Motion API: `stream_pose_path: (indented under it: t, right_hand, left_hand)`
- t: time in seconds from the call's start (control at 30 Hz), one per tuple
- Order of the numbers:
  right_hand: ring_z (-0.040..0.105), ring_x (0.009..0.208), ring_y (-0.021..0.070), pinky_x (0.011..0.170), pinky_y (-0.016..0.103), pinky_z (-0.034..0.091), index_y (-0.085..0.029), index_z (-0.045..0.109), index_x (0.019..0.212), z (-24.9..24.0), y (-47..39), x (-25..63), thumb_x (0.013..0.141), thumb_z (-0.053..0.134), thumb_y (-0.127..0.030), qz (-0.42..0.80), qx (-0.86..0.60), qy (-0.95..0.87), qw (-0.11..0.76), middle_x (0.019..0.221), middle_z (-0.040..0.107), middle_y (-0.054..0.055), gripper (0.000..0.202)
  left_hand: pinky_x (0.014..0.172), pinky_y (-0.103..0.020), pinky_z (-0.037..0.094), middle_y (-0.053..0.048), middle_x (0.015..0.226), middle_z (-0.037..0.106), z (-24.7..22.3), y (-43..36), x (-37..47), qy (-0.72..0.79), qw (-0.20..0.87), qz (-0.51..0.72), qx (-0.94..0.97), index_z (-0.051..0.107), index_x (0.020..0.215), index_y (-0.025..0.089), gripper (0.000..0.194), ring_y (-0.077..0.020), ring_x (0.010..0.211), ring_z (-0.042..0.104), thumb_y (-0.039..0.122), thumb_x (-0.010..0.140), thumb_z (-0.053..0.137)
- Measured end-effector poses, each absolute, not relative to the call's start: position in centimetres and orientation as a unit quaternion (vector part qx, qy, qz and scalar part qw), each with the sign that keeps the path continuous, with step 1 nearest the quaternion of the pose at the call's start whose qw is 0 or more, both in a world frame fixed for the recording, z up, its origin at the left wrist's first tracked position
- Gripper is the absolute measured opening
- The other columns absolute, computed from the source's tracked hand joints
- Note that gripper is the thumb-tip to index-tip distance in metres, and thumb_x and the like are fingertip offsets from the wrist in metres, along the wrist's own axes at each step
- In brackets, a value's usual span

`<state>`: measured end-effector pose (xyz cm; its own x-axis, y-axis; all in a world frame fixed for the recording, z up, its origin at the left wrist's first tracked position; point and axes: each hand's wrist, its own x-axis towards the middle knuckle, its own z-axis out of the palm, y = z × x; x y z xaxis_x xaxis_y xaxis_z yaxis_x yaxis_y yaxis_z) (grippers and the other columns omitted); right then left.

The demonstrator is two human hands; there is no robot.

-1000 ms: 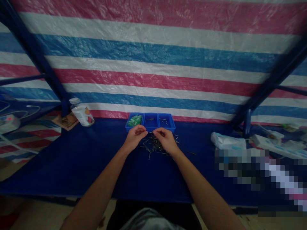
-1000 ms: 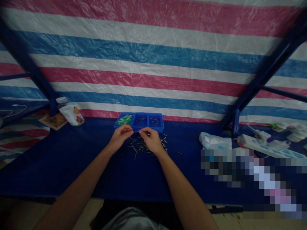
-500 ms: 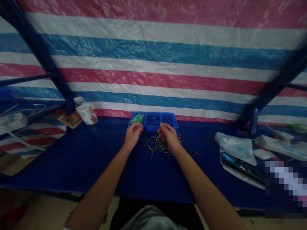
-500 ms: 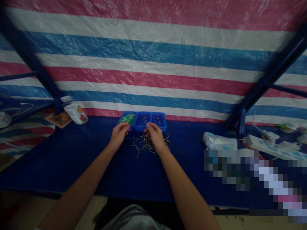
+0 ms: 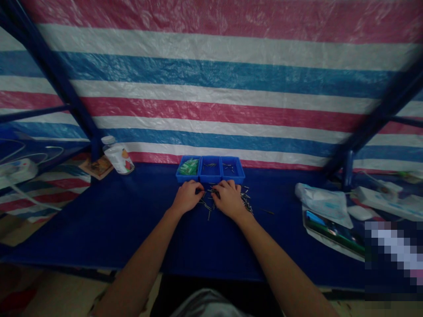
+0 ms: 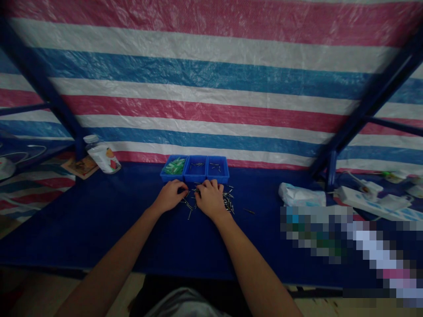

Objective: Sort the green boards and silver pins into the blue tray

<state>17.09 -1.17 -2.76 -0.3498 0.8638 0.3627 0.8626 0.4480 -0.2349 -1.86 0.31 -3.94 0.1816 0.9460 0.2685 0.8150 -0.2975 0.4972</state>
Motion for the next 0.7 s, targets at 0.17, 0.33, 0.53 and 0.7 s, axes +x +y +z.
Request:
stream_pose_path:
  t: [0.17,0.33,0.53,0.7]
  right_hand:
    - [0.049,0.103,0.0292,0.081,0.043,0.033,-0.026,0.072,0.099,-3.3,-0.9,17.1,0.090,0.057,-0.030,0.000,-0.516,-0.821,0.242,0.104,0.068,0.010,0.017]
    - [0.049,0.103,0.0276,0.082,0.041,0.031,-0.026,0.071,0.100,-3.0,-0.8,17.1,0.089,0.059,-0.033,0.037,-0.512,-0.808,0.290,0.102,0.068,0.009,0.018]
    - [0.053,0.098,0.0224,0.081,0.038,0.028,-0.027,0.072,0.095,-2.1,-0.7,17.1,0.092,0.058,-0.030,0.083,-0.466,-0.804,0.360,0.097,0.071,0.003,0.014]
    - [0.055,0.098,0.0229,0.081,0.037,0.029,-0.025,0.071,0.097,-1.9,-0.9,17.2,0.090,0.063,-0.036,0.087,-0.448,-0.809,0.370,0.098,0.071,0.004,0.015]
  left_hand:
    - [0.084,-0.037,0.044,-0.007,0.086,0.068,-4.2,0.4,-2.0,0.551,0.143,0.326,0.755,0.071,0.078,0.023,0.009,-0.0248,0.086,0.060,0.021,0.081,0.063]
    - [0.078,-0.032,0.046,-0.004,0.084,0.071,-3.4,0.3,-1.2,0.522,0.170,0.360,0.754,0.069,0.082,0.022,0.012,-0.0203,0.079,0.062,0.021,0.086,0.058]
    - [0.068,-0.027,0.047,-0.001,0.076,0.070,-2.5,0.1,-0.6,0.451,0.350,0.482,0.664,0.066,0.080,0.018,0.010,-0.0160,0.071,0.065,0.028,0.078,0.068]
    - [0.060,-0.025,0.046,0.001,0.067,0.069,-2.2,-0.1,-0.5,0.459,0.384,0.510,0.618,0.062,0.079,0.018,0.019,-0.0143,0.062,0.063,0.031,0.072,0.074]
